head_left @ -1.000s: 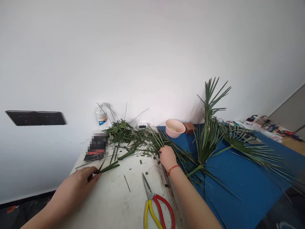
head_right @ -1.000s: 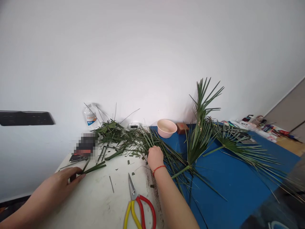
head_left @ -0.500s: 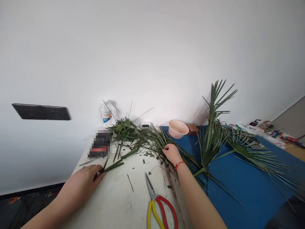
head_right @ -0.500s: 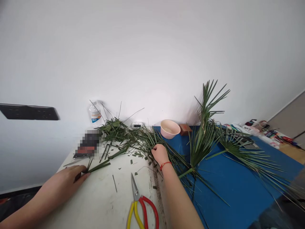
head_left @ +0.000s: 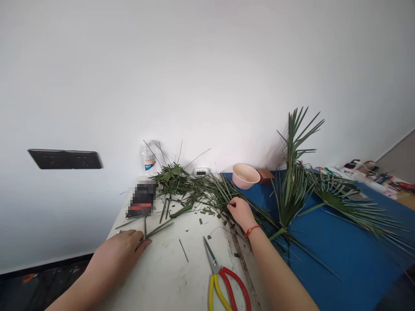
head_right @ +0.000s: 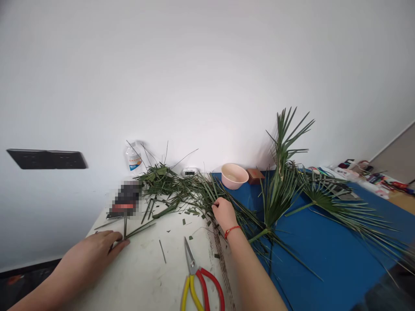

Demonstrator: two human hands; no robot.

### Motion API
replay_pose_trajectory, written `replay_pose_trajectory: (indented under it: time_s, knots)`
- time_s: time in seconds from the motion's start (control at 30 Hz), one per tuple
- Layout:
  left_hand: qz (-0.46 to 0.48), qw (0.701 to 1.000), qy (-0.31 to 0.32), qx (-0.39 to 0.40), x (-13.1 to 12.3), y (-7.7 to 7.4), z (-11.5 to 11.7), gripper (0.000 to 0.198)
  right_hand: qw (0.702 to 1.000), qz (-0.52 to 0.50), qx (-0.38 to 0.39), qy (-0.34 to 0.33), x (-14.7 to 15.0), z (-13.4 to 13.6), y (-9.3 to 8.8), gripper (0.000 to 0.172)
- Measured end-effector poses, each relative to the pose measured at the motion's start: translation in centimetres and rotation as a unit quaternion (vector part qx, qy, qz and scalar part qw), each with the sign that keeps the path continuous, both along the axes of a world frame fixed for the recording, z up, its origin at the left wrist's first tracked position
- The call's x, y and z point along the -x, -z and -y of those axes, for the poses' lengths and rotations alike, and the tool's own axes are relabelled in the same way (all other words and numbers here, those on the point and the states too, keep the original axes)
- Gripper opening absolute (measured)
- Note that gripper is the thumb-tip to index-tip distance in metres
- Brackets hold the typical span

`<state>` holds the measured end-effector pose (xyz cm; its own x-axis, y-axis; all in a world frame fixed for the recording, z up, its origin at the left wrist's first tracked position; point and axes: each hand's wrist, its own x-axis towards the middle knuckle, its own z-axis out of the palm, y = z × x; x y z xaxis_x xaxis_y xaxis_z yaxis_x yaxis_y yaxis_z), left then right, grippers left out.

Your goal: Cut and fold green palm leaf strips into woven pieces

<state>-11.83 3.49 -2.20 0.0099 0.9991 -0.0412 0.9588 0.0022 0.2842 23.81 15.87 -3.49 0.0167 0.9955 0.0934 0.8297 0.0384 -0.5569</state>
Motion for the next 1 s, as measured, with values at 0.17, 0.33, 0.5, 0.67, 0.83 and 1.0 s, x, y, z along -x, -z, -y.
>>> replay_pose_trajectory:
  time_s: [0.17, 0.33, 0.5, 0.67, 0.83, 1.0]
  knots:
    - [-0.083, 0.995, 0.034, -0.032, -1.1, -1.0, 1.1, 0.043, 0.997, -0.053, 0.047, -0.005, -0.7, 0.0, 0.3, 0.008]
    - [0.004, 0.995, 0.088, -0.054, -4.4, -3.2, 2.1, 0.042, 0.99, -0.081, 0.119, -0.008, -1.6, 0.2, 0.7, 0.031]
    - [0.085, 0.98, 0.172, -0.057, -9.3, -4.7, 2.8, 0.033, 0.993, -0.051, 0.104, -0.013, -1.8, 0.5, 0.4, 0.032]
    - [0.108, 0.952, 0.264, -0.116, -14.1, -3.5, 3.6, 0.024, 0.999, 0.04, 0.029, -0.006, -1.5, 2.0, -1.1, 0.021]
    - [0.111, 0.936, 0.308, -0.13, -15.9, -0.7, 4.7, 0.03, 0.989, 0.139, -0.028, 0.035, -3.1, 6.3, -2.8, 0.012]
    - [0.145, 0.923, 0.331, -0.13, -15.5, 1.2, 4.9, 0.031, 0.974, 0.216, -0.011, 0.07, -6.2, 11.7, -3.2, 0.01]
